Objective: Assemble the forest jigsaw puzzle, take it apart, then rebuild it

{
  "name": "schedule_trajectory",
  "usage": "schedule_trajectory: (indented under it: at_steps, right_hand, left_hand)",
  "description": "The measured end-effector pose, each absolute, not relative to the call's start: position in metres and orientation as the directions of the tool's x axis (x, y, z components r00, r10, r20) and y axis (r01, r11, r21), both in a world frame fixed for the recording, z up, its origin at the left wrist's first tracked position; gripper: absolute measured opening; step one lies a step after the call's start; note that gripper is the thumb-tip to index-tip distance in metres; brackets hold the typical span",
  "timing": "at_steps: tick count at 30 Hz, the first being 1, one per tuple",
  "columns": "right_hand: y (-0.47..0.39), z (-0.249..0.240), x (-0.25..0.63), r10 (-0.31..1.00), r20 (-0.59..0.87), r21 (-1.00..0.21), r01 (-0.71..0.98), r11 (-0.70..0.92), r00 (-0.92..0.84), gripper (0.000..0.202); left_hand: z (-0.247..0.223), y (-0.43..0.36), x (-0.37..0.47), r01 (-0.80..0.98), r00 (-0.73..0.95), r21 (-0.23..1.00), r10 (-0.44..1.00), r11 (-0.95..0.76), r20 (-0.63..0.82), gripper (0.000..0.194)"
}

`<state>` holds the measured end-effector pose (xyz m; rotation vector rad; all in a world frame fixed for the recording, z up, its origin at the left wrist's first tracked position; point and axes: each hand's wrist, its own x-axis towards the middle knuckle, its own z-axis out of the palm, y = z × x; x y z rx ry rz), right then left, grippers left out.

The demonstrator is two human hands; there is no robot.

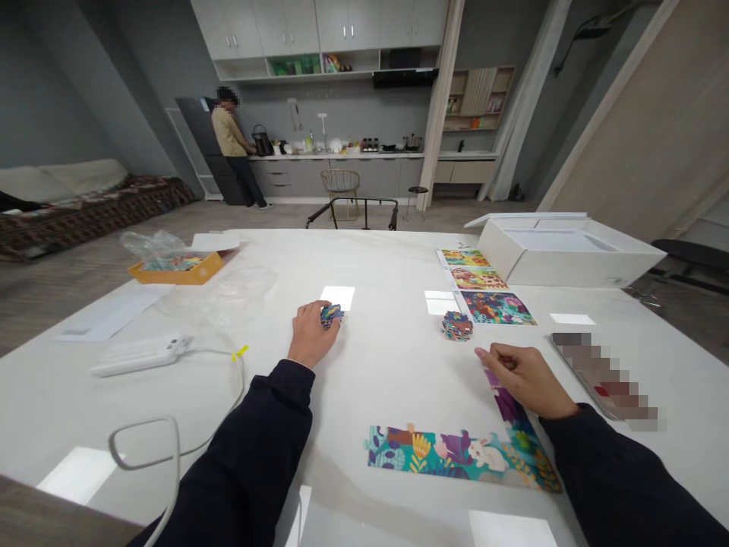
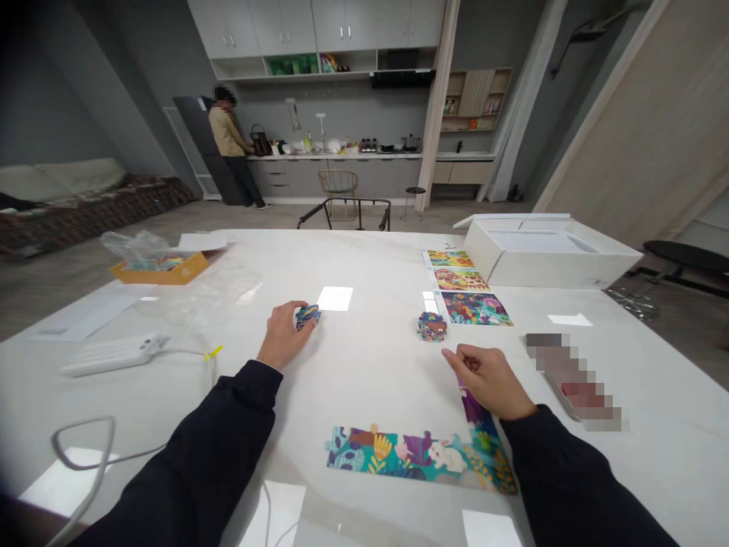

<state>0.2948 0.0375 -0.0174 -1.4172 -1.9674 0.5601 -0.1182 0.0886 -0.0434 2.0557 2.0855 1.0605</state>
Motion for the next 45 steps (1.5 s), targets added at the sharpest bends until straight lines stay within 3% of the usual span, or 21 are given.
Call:
schedule_trajectory:
  at_steps: [16,22,24,26,29,32,36,45]
  right_hand:
    - [0.041,-0.021,0.298,0.949,0.25,-0.66,0.684,0.312,-0.191,0.053]
    - [0.049,-0.018,0.316,0.959,0.281,-0.576,0.805,0.142,0.032,0.044]
    - [0.054,-0.02,0.325,0.97,0.234,-0.556,0.827,0.081,0.063,0.035]
    - [0.057,-0.024,0.33,0.982,0.182,-0.556,0.829,0.058,0.053,0.023]
    - [0.06,-0.032,0.332,0.989,0.146,-0.557,0.828,0.065,0.021,0.012]
    - [0.061,-0.038,0.331,0.988,0.151,-0.555,0.829,0.07,0.018,0.007]
    - [0.06,-0.037,0.327,0.985,0.169,-0.564,0.822,0.075,0.026,0.011]
    - [0.056,-0.031,0.321,0.984,0.175,-0.573,0.815,0.088,0.017,0.016]
  left_hand:
    - [-0.053,0.096,-0.127,0.82,-0.159,0.552,0.866,-0.152,0.475,0.032]
    - [-0.035,0.084,-0.113,0.759,-0.152,0.587,0.8,-0.281,0.58,0.034]
    - [-0.026,0.074,-0.096,0.701,-0.093,0.599,0.783,-0.387,0.615,0.032]
    - [-0.02,0.063,-0.074,0.61,0.067,0.613,0.804,-0.502,0.591,0.029]
    - [-0.013,0.048,-0.036,0.434,0.427,0.652,0.78,-0.621,0.458,0.021]
    - [-0.008,0.044,-0.004,0.377,0.598,0.652,0.71,-0.658,0.371,0.018]
    - [-0.012,0.055,0.018,0.391,0.645,0.629,0.688,-0.672,0.334,0.027]
    - [-0.037,0.068,0.018,0.465,0.576,0.673,0.774,-0.575,0.263,0.039]
